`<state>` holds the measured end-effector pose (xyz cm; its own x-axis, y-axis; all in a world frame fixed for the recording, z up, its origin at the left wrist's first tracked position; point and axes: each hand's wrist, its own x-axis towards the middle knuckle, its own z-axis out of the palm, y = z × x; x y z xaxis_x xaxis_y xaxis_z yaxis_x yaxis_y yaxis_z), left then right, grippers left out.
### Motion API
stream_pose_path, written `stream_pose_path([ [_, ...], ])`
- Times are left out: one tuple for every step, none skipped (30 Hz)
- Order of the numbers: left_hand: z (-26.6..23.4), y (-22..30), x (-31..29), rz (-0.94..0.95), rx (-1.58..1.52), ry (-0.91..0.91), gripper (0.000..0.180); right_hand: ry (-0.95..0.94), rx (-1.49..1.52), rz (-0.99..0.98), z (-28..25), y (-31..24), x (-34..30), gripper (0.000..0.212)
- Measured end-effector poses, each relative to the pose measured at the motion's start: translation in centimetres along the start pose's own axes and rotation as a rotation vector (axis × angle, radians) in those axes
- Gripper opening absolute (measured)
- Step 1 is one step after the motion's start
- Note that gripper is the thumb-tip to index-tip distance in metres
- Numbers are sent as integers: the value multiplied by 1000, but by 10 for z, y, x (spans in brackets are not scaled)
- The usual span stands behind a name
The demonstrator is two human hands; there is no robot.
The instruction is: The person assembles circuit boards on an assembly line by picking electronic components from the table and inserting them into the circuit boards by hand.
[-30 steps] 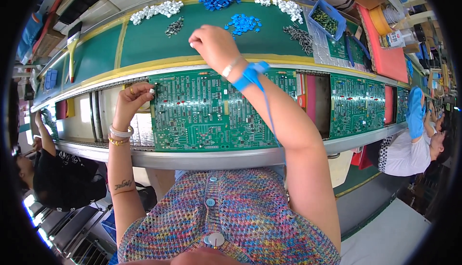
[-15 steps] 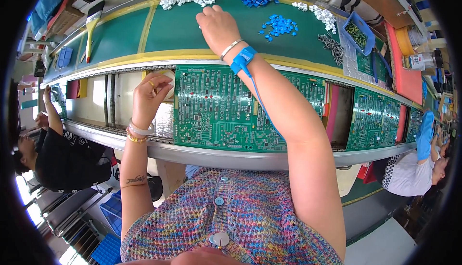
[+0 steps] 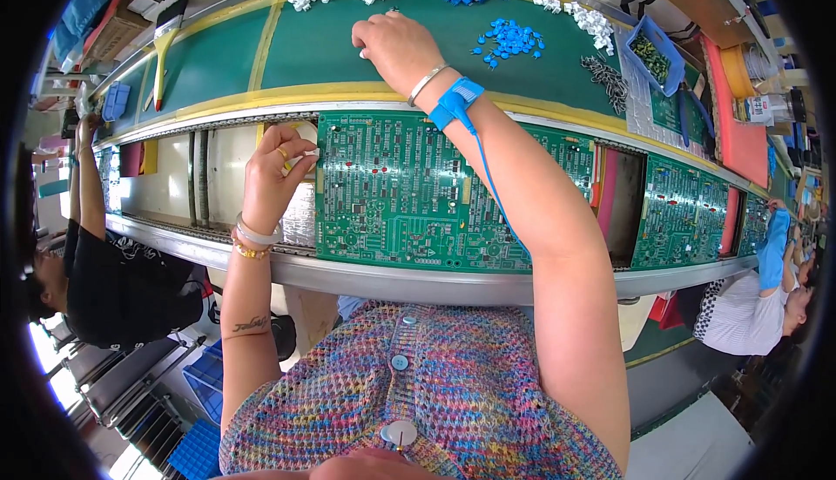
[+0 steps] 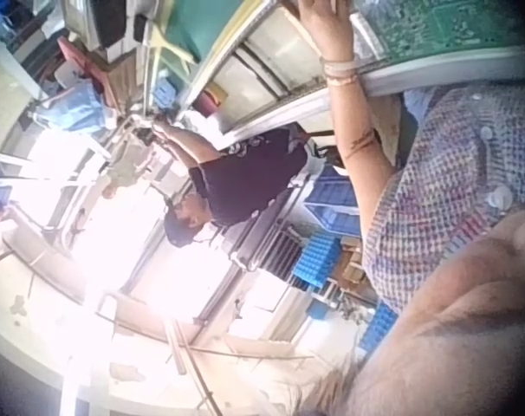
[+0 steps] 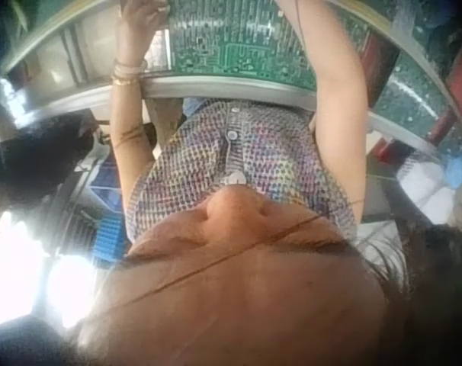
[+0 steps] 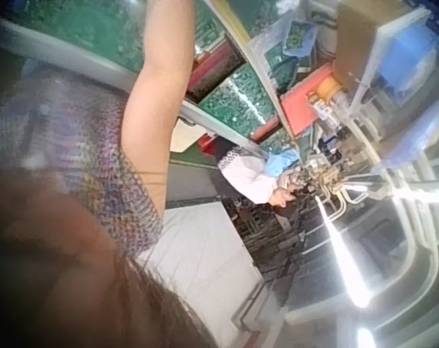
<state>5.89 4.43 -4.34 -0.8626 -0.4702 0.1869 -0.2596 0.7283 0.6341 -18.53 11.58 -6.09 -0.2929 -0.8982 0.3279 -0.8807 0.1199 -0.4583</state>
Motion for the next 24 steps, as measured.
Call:
stream_pose_path([
  [0, 1, 0, 14, 16, -2, 18, 0, 1, 1, 0, 0, 0, 8],
  [0, 1, 0, 27, 31, -4, 18, 2, -19, -6, 1, 0, -1, 7],
  [0, 2, 0, 27, 31, -5, 18, 4, -38, -13, 1, 1, -2, 7],
  [0, 2, -1, 48, 54, 7, 18, 3, -38, -13, -1, -1, -2, 7],
  [0, 2, -1, 68, 76, 19, 18, 14, 21, 20, -3, -2, -3, 7],
  [1, 2, -1, 68, 76, 19, 18, 25, 81, 54, -5, -3, -4, 7],
  [1, 3, -1, 99, 98, 30, 17, 24, 81, 54, -8, -4, -3, 7],
  [1, 3, -1, 130, 120, 41, 17, 31, 164, 82, -11, -3, -4, 9],
  [0, 3, -2, 129, 120, 41, 17, 37, 246, 111, -14, -2, -5, 11],
  [1, 3, -1, 164, 146, 47, 17, 37, 245, 110, -15, -1, -6, 11],
  [1, 4, -1, 200, 172, 53, 17, -23, 384, 195, -17, 1, -7, 12],
  [1, 4, -1, 200, 171, 54, 17, -83, 522, 279, -19, 2, -9, 14],
  [2, 4, -1, 180, 163, 55, 17, -83, 521, 279, -20, 4, -11, 14],
  [2, 4, -2, 160, 155, 55, 17, -100, 485, 247, -22, 6, -13, 14],
  [3, 4, -2, 161, 154, 55, 17, -117, 448, 216, -23, 7, -14, 15],
  [2, 3, -2, 152, 157, 55, 17, -118, 449, 215, -25, 4, -14, 15],
  [2, 3, -2, 144, 160, 55, 17, -124, 503, 261, -27, 0, -16, 15],
  [2, 2, -2, 143, 161, 55, 17, -129, 558, 308, -30, -4, -18, 14],
  [2, 2, -3, 153, 147, 54, 16, -129, 557, 307, -34, -10, -20, 14],
  [2, 2, -3, 163, 133, 54, 16, -142, 515, 292, -38, -16, -22, 15],
  [2, 2, -2, 163, 132, 55, 16, -154, 474, 276, -41, -22, -24, 15],
  [2, 4, -1, 175, 152, 54, 16, -187, 502, 309, -40, -26, -27, 15],
  [2, 5, 0, 188, 173, 54, 16, -188, 501, 309, -40, -31, -30, 15],
  [3, 5, 0, 187, 171, 55, 16, -191, 564, 295, -39, -35, -34, 14],
])
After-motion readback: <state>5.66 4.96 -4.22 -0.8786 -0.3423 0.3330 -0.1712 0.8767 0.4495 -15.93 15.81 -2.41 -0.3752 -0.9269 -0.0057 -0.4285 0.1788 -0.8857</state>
